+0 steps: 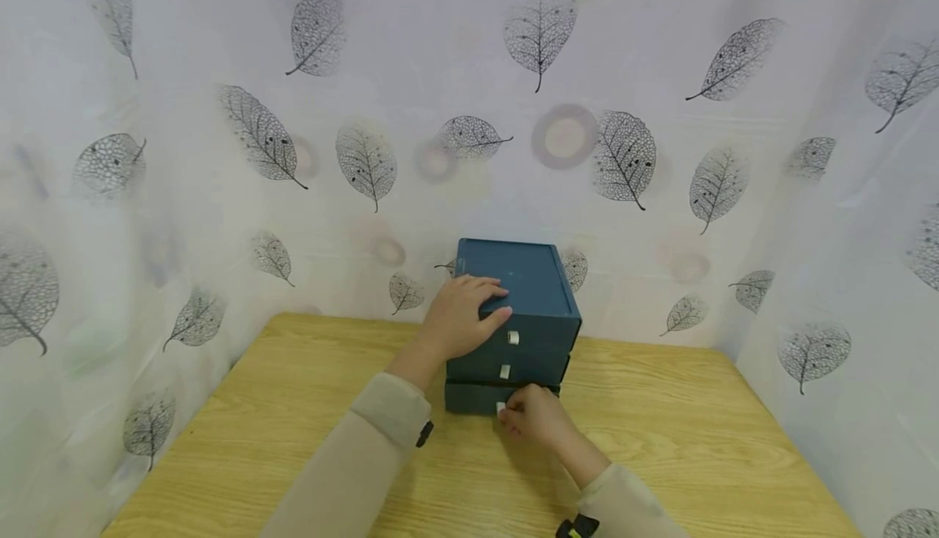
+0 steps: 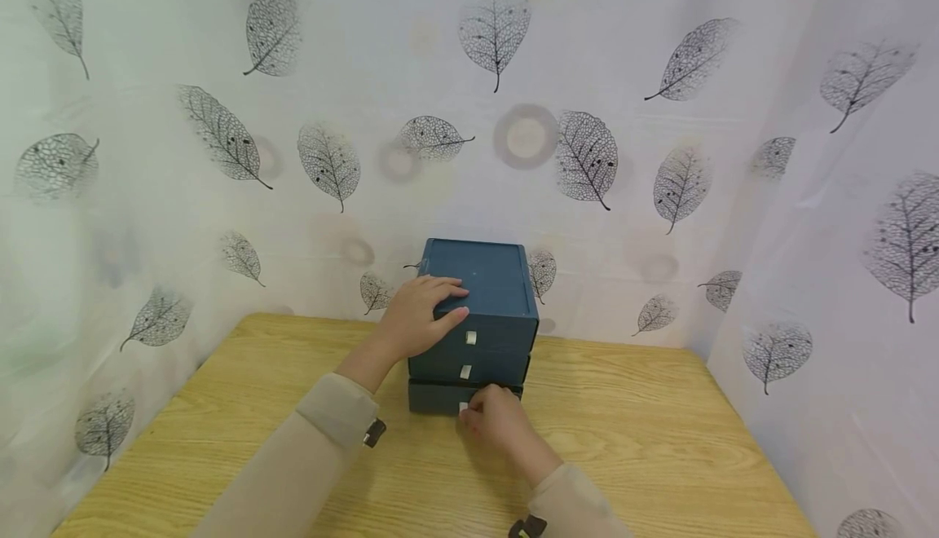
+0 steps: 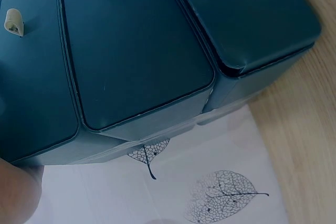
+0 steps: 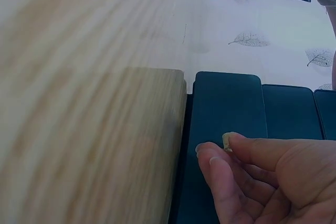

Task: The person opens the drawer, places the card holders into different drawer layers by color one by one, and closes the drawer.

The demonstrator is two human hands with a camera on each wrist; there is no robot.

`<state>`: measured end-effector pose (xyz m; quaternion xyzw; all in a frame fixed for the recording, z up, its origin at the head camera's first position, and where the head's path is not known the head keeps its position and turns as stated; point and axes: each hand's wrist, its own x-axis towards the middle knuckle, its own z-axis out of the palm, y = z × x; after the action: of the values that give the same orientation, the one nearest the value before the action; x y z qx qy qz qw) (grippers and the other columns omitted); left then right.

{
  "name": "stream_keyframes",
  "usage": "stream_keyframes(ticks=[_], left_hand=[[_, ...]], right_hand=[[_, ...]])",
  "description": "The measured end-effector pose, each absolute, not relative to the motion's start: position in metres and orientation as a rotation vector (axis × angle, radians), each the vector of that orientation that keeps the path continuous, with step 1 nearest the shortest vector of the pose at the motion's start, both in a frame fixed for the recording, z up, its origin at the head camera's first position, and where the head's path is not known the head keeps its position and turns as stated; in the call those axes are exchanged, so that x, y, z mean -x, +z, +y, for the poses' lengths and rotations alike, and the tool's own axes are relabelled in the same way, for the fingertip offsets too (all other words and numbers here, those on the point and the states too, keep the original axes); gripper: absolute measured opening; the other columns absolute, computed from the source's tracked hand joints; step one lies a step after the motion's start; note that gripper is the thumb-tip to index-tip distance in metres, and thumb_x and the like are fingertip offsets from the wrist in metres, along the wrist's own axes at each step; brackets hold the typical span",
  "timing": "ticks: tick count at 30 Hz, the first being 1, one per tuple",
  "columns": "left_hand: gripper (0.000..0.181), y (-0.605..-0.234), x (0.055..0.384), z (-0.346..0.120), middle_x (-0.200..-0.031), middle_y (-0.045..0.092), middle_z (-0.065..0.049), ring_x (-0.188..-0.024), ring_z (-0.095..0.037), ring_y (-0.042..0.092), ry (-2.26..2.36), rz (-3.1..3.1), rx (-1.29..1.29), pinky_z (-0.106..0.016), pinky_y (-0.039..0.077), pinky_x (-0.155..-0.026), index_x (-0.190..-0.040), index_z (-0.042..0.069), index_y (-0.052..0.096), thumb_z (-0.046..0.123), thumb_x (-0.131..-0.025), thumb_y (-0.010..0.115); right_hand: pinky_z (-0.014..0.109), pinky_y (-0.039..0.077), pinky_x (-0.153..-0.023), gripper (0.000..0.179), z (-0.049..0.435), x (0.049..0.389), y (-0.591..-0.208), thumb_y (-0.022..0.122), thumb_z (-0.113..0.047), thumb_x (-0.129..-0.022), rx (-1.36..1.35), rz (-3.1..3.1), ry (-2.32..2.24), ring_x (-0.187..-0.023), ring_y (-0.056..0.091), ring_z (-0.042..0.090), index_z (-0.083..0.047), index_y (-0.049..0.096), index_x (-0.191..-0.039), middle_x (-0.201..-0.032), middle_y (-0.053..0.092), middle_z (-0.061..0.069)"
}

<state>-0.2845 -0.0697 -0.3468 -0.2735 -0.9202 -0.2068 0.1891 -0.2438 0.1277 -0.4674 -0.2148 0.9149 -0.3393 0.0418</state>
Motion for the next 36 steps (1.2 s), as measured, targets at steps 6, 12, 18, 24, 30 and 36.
stream_keyframes(ticks=[6,12,18,24,30,36], left_hand=[[0.042,-0.3457,0.2842,-0.0693,-0.145,0.055,0.000,-0.137,-0.024,0.046,-0.572,-2.591,0.764,-0.046,0.032,-0.117,-0.134,0.022,0.064,0.046,-0.102,0.054],[0.041,-0.3455,0.2843,-0.0691,-0.145,0.055,0.000,-0.137,-0.024,0.046,-0.573,-2.587,0.763,-0.047,0.032,-0.117,-0.134,0.022,0.065,0.046,-0.102,0.055],[0.041,-0.3460,0.2849,-0.0688,-0.145,0.055,0.000,-0.137,-0.024,0.046,-0.576,-2.594,0.762,-0.046,0.032,-0.117,-0.134,0.022,0.064,0.046,-0.102,0.054],[0.041,-0.3463,0.2860,-0.0686,-0.144,0.055,0.000,-0.136,-0.024,0.046,-0.577,-2.587,0.766,-0.046,0.032,-0.117,-0.134,0.022,0.064,0.046,-0.102,0.054],[0.041,-0.3463,0.2858,-0.0687,-0.144,0.055,0.000,-0.136,-0.024,0.046,-0.571,-2.586,0.765,-0.047,0.032,-0.117,-0.134,0.022,0.064,0.046,-0.102,0.054],[0.042,-0.3463,0.2846,-0.0686,-0.145,0.055,0.000,-0.137,-0.024,0.046,-0.559,-2.595,0.763,-0.046,0.032,-0.117,-0.134,0.022,0.064,0.046,-0.102,0.054]], right_hand=[[0.026,0.051,-0.049,0.019,0.1268,0.2449,-0.4658,0.072,-0.013,-0.093,0.619,2.769,-1.081,-0.056,0.063,0.012,-0.005,0.075,-0.075,-0.065,0.068,0.002],[0.025,0.052,-0.049,0.019,0.1271,0.2477,-0.4677,0.072,-0.012,-0.093,0.622,2.764,-1.107,-0.057,0.064,0.012,-0.005,0.075,-0.075,-0.067,0.069,0.001],[0.025,0.051,-0.049,0.022,0.1281,0.2504,-0.4691,0.071,-0.012,-0.093,0.640,2.786,-1.102,-0.054,0.061,0.008,-0.006,0.074,-0.072,-0.065,0.067,0.000],[0.025,0.050,-0.050,0.023,0.1286,0.2510,-0.4677,0.070,-0.014,-0.094,0.652,2.795,-1.094,-0.054,0.059,0.007,-0.006,0.074,-0.073,-0.065,0.067,0.000],[0.025,0.050,-0.049,0.023,0.1282,0.2507,-0.4676,0.071,-0.013,-0.094,0.661,2.787,-1.106,-0.054,0.059,0.008,-0.005,0.073,-0.072,-0.065,0.067,0.002],[0.025,0.050,-0.050,0.023,0.1285,0.2510,-0.4687,0.071,-0.014,-0.093,0.651,2.784,-1.108,-0.055,0.059,0.008,-0.006,0.074,-0.073,-0.065,0.068,0.002]])
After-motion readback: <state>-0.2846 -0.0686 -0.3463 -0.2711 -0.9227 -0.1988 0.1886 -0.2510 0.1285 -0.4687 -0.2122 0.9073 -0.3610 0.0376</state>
